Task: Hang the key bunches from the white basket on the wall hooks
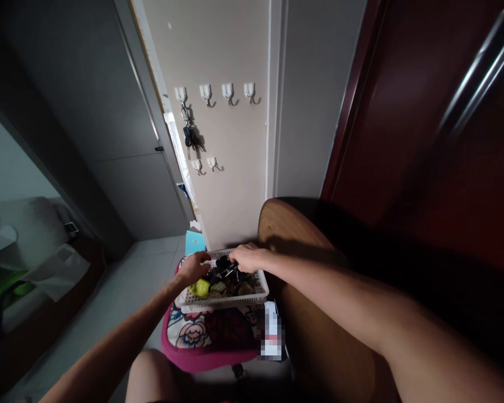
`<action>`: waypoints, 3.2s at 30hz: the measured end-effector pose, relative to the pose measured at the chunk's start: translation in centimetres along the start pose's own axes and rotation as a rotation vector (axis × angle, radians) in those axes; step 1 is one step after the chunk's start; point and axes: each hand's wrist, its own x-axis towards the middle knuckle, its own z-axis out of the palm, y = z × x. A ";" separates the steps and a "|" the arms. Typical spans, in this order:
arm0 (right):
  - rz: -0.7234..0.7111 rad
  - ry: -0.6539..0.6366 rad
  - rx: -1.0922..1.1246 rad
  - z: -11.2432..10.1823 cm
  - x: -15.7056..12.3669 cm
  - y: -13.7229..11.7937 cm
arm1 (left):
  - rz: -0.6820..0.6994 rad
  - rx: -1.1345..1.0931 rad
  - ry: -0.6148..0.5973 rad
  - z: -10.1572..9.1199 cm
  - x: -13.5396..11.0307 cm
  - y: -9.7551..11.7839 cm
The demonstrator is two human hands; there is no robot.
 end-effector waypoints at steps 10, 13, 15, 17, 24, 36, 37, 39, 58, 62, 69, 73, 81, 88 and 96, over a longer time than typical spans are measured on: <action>0.058 -0.093 -0.045 -1.0 0.0 1.4 | -0.048 0.253 0.017 2.8 0.3 3.0; 0.060 -0.144 -0.051 -1.2 0.0 1.3 | -0.096 0.331 0.007 3.1 0.3 3.0; 0.058 -0.171 -0.063 -1.3 -0.1 1.1 | -0.122 0.387 -0.004 3.3 0.3 3.0; 0.058 -0.168 -0.070 -1.5 -0.2 0.8 | -0.127 0.429 -0.007 3.4 0.2 3.1; 0.051 -0.165 -0.064 -1.8 -0.5 0.3 | -0.034 0.396 0.005 2.9 0.2 2.5; 0.041 -0.007 0.157 -1.9 -0.3 0.4 | 0.033 -0.110 0.090 2.1 2.0 1.8; 0.045 0.055 0.191 -2.1 -0.2 0.4 | 0.054 -0.198 0.095 1.3 2.1 2.4; 0.055 0.227 0.284 -2.7 0.0 0.5 | 0.086 -0.422 0.066 -0.4 2.4 3.9; -0.074 0.583 0.796 -5.4 -0.3 0.4 | 0.226 -0.931 -0.101 -5.9 2.7 7.7; -0.077 0.578 0.792 -5.5 -0.7 0.1 | 0.272 -0.813 -0.037 -5.8 2.9 8.3; 0.050 0.539 1.090 -5.9 -0.4 0.0 | 0.348 -0.631 -0.022 -6.5 3.1 9.1; 0.046 0.568 1.029 -6.3 -0.2 -0.2 | 0.358 -0.622 0.013 -6.9 3.1 9.6; 0.081 0.734 0.784 -10.2 0.8 0.7 | 0.398 -0.717 0.151 -9.0 4.2 10.4; 0.168 0.939 0.862 -19.8 4.2 3.1 | 0.250 -0.805 0.040 -11.4 6.1 12.0; 0.304 1.239 0.724 -26.6 9.8 6.4 | 0.256 -0.707 0.093 -12.2 7.7 10.7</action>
